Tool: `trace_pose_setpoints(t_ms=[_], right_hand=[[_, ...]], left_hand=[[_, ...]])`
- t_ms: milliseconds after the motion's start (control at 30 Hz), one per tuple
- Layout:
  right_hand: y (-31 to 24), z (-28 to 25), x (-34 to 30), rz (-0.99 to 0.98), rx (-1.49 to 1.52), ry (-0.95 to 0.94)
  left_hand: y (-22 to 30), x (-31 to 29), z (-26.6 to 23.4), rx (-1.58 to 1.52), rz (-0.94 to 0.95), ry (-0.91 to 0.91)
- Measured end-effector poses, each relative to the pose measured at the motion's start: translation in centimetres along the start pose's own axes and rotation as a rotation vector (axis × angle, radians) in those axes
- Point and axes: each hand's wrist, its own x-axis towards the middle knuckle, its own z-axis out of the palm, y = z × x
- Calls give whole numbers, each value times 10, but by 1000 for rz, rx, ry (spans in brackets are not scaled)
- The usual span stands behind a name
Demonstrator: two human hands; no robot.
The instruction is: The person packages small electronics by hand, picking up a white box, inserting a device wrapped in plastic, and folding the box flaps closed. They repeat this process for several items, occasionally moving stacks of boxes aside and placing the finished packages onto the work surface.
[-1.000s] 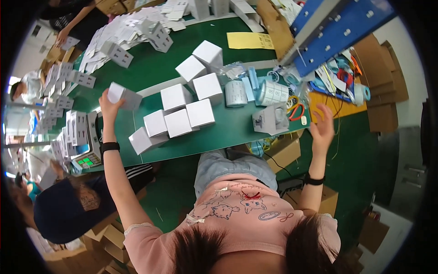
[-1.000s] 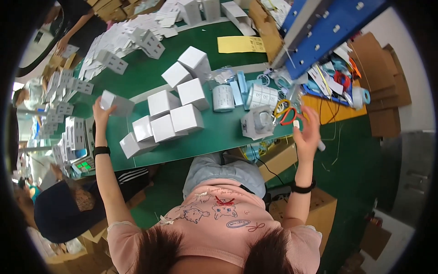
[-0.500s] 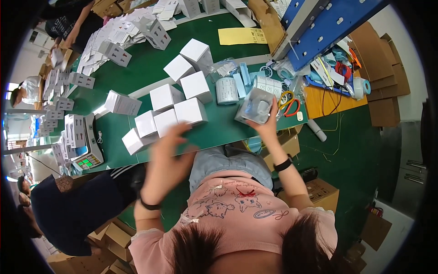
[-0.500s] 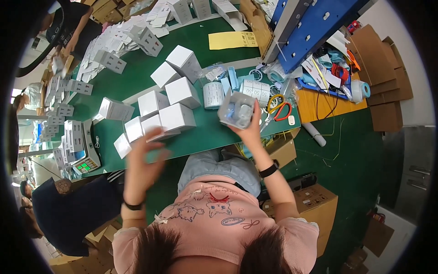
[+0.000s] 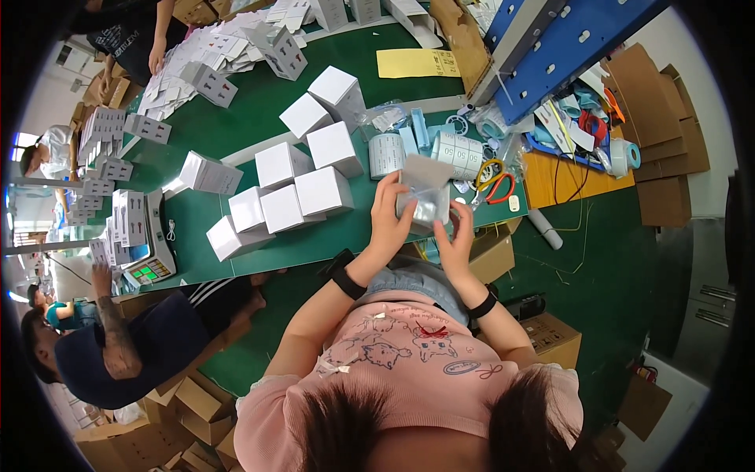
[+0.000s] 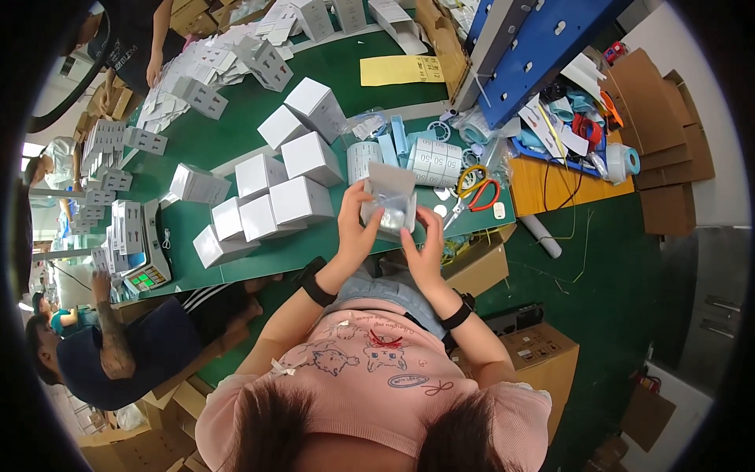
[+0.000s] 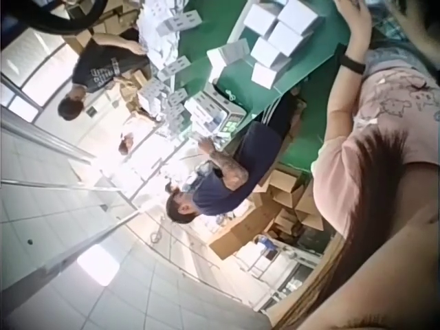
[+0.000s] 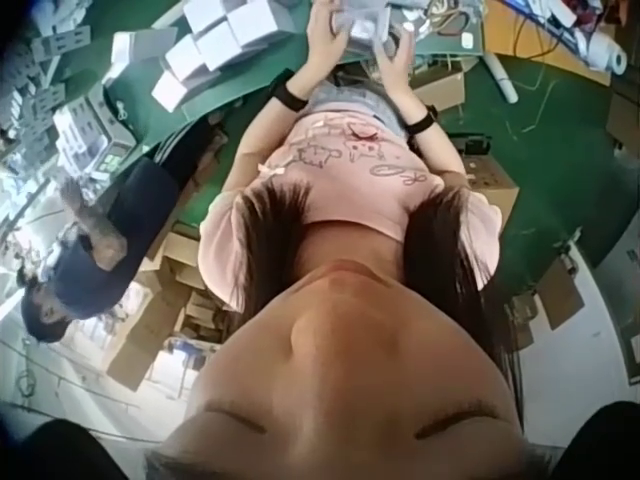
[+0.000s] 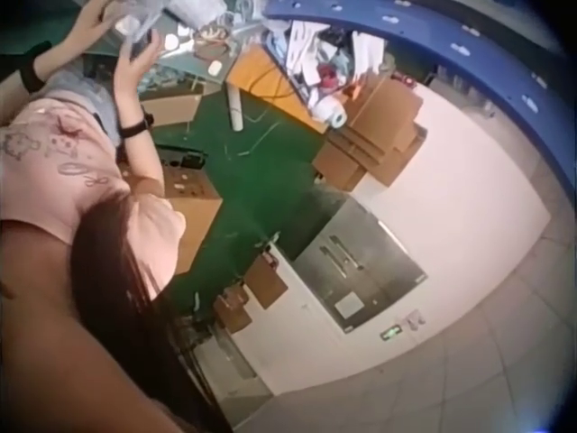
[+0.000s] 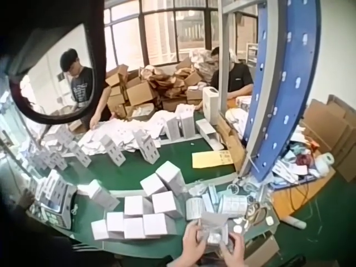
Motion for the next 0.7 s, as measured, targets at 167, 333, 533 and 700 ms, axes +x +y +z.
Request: trace_pose_setpoints(t_ms=[167,333,533,700], right_hand=[[-7,0,-1,-211,-50,14],[-10,6,-3,-440,-335,23],[-20,0,1,-513,-451,-80],[-6,3,1,-345,-198,-103]], left_hand=[[4,-14,11,-27,-6,141],[1,-30,4,61,191,5],[-10,-27,-17,181,348,-176],[3,-4,-21,-197,217,-140]])
